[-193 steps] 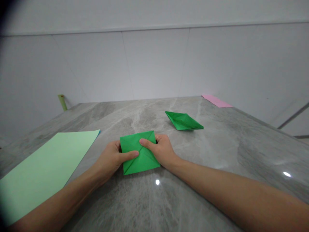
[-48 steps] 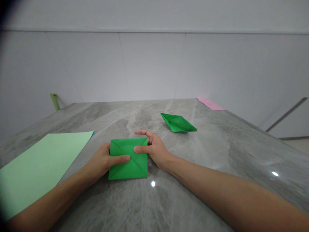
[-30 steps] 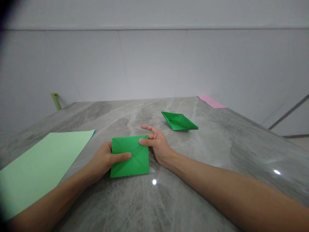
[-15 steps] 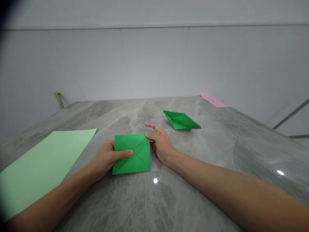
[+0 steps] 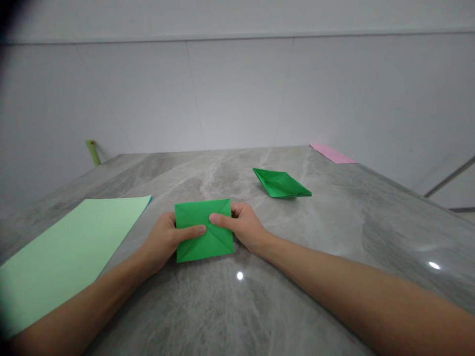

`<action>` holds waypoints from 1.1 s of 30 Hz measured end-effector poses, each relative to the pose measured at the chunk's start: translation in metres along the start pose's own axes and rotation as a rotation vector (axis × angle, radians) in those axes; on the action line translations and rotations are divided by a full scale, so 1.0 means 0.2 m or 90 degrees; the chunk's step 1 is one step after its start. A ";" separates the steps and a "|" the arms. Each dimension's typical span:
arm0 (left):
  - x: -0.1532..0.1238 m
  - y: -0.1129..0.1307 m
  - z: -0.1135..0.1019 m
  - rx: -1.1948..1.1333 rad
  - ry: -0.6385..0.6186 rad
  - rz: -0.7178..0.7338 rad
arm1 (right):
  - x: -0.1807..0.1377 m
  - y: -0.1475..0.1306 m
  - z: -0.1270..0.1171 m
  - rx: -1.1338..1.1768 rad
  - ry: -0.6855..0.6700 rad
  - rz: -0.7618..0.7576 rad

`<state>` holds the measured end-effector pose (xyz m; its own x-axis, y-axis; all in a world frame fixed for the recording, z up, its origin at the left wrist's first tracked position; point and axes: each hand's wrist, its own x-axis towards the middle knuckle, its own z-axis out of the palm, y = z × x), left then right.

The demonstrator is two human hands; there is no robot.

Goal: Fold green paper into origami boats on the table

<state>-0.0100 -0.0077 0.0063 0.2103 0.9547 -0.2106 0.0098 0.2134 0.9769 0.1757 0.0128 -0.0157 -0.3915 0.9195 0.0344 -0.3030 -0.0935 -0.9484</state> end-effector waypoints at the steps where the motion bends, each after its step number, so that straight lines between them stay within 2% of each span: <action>1: 0.00 0.00 0.00 0.003 -0.004 0.002 | 0.00 0.00 0.00 -0.010 -0.003 0.012; 6: 0.01 -0.02 0.00 0.024 -0.030 0.026 | -0.01 -0.01 0.02 -0.027 0.027 0.064; 13: 0.02 0.00 -0.01 0.048 -0.073 0.025 | 0.00 -0.02 0.01 0.059 0.128 0.061; 20: 0.02 0.03 -0.01 0.028 -0.004 0.062 | 0.03 -0.04 0.01 0.121 0.201 0.021; 26: 0.03 0.04 -0.02 0.015 -0.026 0.072 | 0.03 -0.06 0.02 0.141 0.216 0.022; 33: 0.03 0.04 -0.05 0.049 -0.070 0.086 | 0.02 -0.05 0.01 0.130 0.187 0.025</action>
<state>-0.0174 0.0021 0.0119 0.3208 0.9441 -0.0758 0.0472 0.0639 0.9968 0.1757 0.0175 -0.0056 -0.1490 0.9813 -0.1217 -0.4713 -0.1787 -0.8637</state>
